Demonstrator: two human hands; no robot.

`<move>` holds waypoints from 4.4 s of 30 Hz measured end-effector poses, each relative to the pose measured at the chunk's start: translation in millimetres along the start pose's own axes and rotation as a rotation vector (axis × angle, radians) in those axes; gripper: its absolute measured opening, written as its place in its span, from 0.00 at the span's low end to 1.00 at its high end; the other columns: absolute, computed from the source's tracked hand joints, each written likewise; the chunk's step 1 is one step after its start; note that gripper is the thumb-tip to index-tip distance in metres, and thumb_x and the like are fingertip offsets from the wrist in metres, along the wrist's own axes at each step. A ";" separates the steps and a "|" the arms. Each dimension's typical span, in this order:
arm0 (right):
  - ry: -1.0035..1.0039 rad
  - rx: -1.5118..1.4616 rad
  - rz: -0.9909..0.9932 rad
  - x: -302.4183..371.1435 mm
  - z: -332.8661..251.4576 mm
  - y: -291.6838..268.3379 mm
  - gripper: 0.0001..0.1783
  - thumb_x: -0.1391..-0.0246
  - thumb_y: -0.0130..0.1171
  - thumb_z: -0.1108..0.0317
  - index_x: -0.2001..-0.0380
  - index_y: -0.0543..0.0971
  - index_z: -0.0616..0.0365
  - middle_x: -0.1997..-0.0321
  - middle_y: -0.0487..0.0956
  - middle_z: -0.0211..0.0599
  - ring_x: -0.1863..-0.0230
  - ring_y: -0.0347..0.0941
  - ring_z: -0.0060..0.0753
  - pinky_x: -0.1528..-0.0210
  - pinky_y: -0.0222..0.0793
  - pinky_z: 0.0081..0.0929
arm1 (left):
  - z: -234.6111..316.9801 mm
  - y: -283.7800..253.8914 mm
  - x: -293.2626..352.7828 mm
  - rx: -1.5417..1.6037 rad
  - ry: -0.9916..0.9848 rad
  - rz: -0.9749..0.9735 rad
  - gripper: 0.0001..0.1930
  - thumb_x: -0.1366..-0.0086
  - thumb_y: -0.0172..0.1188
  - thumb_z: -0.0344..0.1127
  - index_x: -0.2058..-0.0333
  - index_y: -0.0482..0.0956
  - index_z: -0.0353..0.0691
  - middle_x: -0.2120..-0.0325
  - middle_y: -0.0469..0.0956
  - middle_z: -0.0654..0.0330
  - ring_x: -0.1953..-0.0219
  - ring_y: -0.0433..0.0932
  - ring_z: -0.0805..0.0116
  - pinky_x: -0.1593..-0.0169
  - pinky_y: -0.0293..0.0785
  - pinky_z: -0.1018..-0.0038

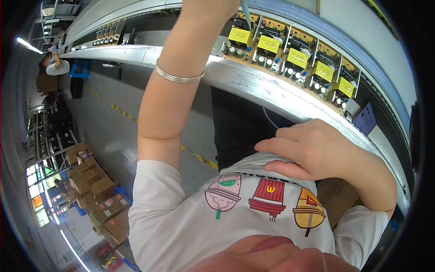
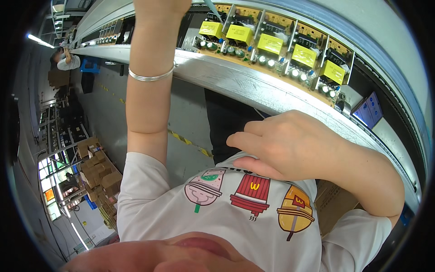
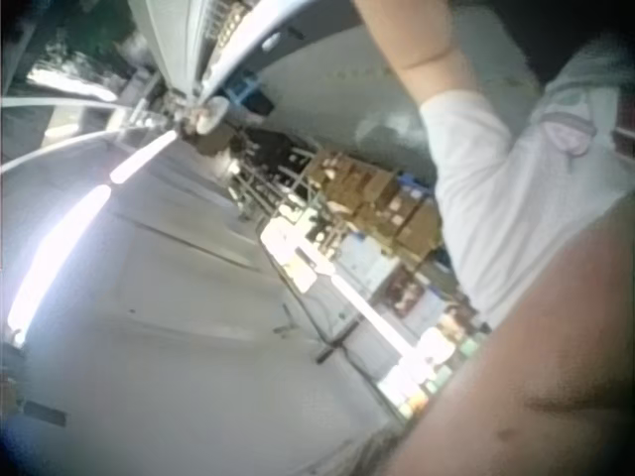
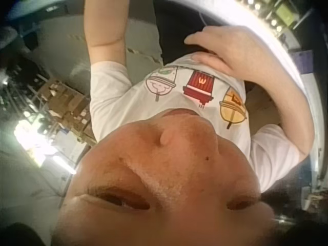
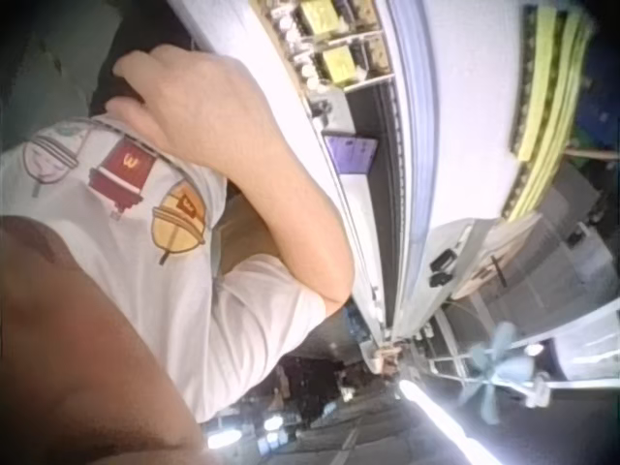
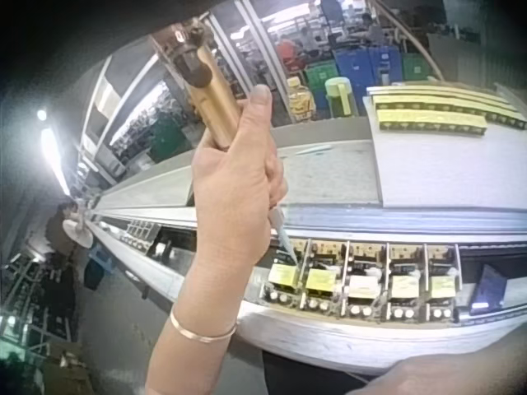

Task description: The recorder is assembling small yellow components onto electronic circuit boards on a manual assembly line track.

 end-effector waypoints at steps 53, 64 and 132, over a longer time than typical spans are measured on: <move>0.098 0.182 -0.046 -59.0 -25.1 -12.2 0.15 0.45 0.67 0.64 0.55 0.83 0.57 0.68 0.77 0.32 0.70 0.72 0.34 0.65 0.68 0.29 | 5.1 -454.5 -5.7 -1.274 -0.367 0.926 0.42 0.26 0.41 0.62 0.31 0.51 0.27 0.35 0.57 0.36 0.30 0.50 0.44 0.28 0.44 0.56; 0.127 0.830 0.073 -144.9 -5.3 -23.8 0.26 0.37 0.53 0.44 0.62 0.82 0.60 0.32 0.69 0.44 0.25 0.53 0.51 0.27 0.49 0.51 | -16.1 -682.5 -11.6 -1.120 -0.334 0.946 0.46 0.27 0.34 0.66 0.28 0.43 0.28 0.32 0.56 0.33 0.27 0.51 0.39 0.25 0.47 0.53; 0.550 1.034 0.605 -102.4 77.5 -185.3 0.29 0.40 0.64 0.64 0.36 0.71 0.49 0.41 0.76 0.40 0.44 0.76 0.40 0.46 0.76 0.33 | 51.8 -252.7 24.7 -1.027 0.683 -0.166 0.21 0.34 0.62 0.54 0.50 0.82 0.48 0.59 0.85 0.68 0.41 0.76 0.63 0.27 0.48 0.55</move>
Point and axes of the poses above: each hand's wrist, its own x-axis away from the middle knuckle, its own y-axis out of the palm, z = x × y, the point moved 6 cm from there along -x, towards the middle knuckle
